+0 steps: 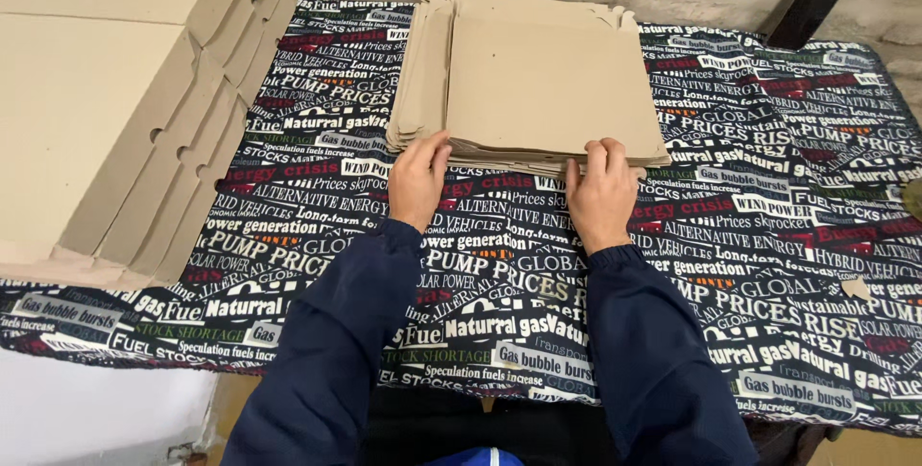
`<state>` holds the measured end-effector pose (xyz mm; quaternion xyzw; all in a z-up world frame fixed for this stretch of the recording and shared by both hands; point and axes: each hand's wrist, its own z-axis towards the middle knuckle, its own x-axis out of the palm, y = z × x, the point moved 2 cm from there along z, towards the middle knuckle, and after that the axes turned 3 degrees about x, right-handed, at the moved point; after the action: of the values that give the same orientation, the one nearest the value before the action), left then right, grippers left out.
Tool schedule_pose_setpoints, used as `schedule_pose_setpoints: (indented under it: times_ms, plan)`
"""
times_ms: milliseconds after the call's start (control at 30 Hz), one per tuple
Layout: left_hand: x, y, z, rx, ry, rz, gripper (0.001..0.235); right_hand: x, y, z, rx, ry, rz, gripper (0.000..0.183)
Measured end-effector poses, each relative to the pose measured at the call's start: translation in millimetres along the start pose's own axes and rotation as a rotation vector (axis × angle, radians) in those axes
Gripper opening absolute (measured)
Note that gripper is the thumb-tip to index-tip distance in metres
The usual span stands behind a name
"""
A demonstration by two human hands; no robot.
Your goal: The person assembles flat-packed cardboard boxes by folding the side flaps and tucking the tabs into slots to form the box structure. The person repeats this process for multiple boxes, stacking the completed ones on the left side of the table.
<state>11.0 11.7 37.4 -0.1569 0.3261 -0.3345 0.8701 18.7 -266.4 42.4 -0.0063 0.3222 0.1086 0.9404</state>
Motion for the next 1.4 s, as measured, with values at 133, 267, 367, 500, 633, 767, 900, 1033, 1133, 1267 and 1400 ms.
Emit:
schedule_pose_setpoints:
  times_ms: [133, 267, 367, 500, 633, 767, 900, 1033, 1133, 1267, 1400]
  plan:
    - [16, 17, -6, 0.063, -0.018, 0.08, 0.017, -13, 11, 2, 0.067, 0.131, 0.09, 0.032]
    - [18, 16, -7, 0.096, 0.026, 0.04, 0.017, 5, -2, -6, 0.051, 0.179, 0.156, 0.022]
    - [10, 21, -1, 0.066, -0.032, 0.035, 0.019, 14, -9, -6, 0.001, 0.148, 0.22, 0.014]
    - [-18, 22, 4, -0.036, -0.104, 0.071, 0.02, 7, -12, -3, -0.05, 0.108, 0.312, 0.02]
    - [-29, 38, 3, -0.049, -0.141, 0.126, 0.022, 8, -31, -8, -0.071, 0.125, 0.375, 0.02]
    - [-32, 35, 1, -0.048, -0.07, 0.32, 0.044, -11, -37, -1, 0.045, 0.15, 0.492, 0.028]
    - [-9, 40, -5, -0.012, 0.027, 0.328, 0.039, -24, -38, 6, 0.149, 0.02, 0.374, 0.059]
    - [48, 67, -23, 0.114, 0.048, 0.371, 0.025, -34, -24, 8, 0.205, -0.03, 0.402, 0.054]
    - [52, 23, -25, 0.205, 0.174, 0.246, 0.015, -47, 7, 6, 0.144, -0.037, 0.457, 0.038]
    - [22, -58, -19, 0.315, 0.364, -0.061, 0.028, -65, 53, 2, 0.084, 0.062, 0.44, 0.039]
    - [30, -36, -22, 0.323, 0.306, -0.086, 0.027, -66, 67, 0, 0.128, 0.307, 0.383, 0.054]
